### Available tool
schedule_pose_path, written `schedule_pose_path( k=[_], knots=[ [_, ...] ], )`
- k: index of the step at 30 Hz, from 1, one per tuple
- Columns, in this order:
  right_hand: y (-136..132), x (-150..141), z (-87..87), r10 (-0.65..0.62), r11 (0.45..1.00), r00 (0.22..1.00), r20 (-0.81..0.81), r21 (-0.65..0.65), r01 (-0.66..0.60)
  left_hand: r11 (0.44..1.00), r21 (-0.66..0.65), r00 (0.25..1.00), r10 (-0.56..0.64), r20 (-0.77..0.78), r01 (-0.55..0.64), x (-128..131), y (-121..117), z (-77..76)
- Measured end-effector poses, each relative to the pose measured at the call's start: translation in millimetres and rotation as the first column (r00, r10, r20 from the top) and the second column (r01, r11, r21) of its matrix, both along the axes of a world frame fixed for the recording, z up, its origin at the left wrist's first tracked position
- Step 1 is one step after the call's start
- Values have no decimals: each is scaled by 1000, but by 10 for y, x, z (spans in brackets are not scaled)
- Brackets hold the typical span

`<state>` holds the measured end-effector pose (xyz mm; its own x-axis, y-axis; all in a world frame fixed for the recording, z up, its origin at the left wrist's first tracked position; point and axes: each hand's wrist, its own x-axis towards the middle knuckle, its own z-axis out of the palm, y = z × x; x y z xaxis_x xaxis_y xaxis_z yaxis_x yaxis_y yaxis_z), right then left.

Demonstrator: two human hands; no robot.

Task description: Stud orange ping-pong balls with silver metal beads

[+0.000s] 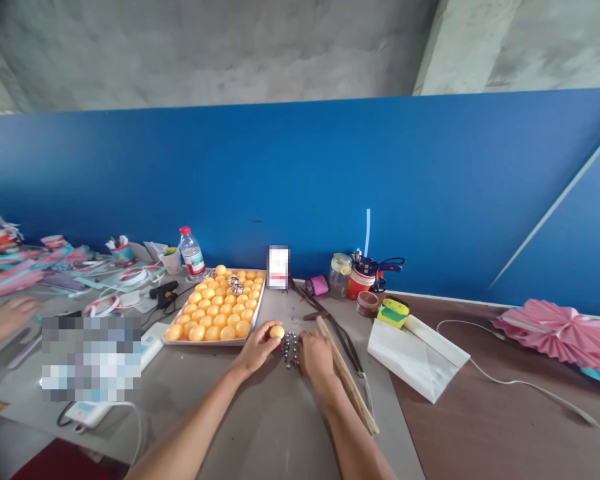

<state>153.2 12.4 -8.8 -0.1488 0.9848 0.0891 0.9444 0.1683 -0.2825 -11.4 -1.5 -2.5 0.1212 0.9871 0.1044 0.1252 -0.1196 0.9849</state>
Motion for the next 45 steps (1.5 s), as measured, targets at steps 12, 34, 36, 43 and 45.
schedule_pose_path(
  k=[12,34,36,43,45],
  knots=[
    [-33,-51,-30,125,990,982,-143,77,-115,999,-36,997,38,60,-36,24,7,-13],
    [-73,-122,-37,140,986,981,-137,114,-125,999,-9,999,36,29,-36,31,3,-18],
    [-77,-139,-24,142,988,986,-86,76,-136,999,2,999,32,21,-32,22,14,-41],
    [-58,-136,-6,135,989,986,-100,72,-129,1000,-3,1000,23,11,-23,14,22,-60],
    [-51,-120,-24,133,988,983,-126,89,-122,1000,2,1000,29,10,-29,16,20,-57]
  ],
)
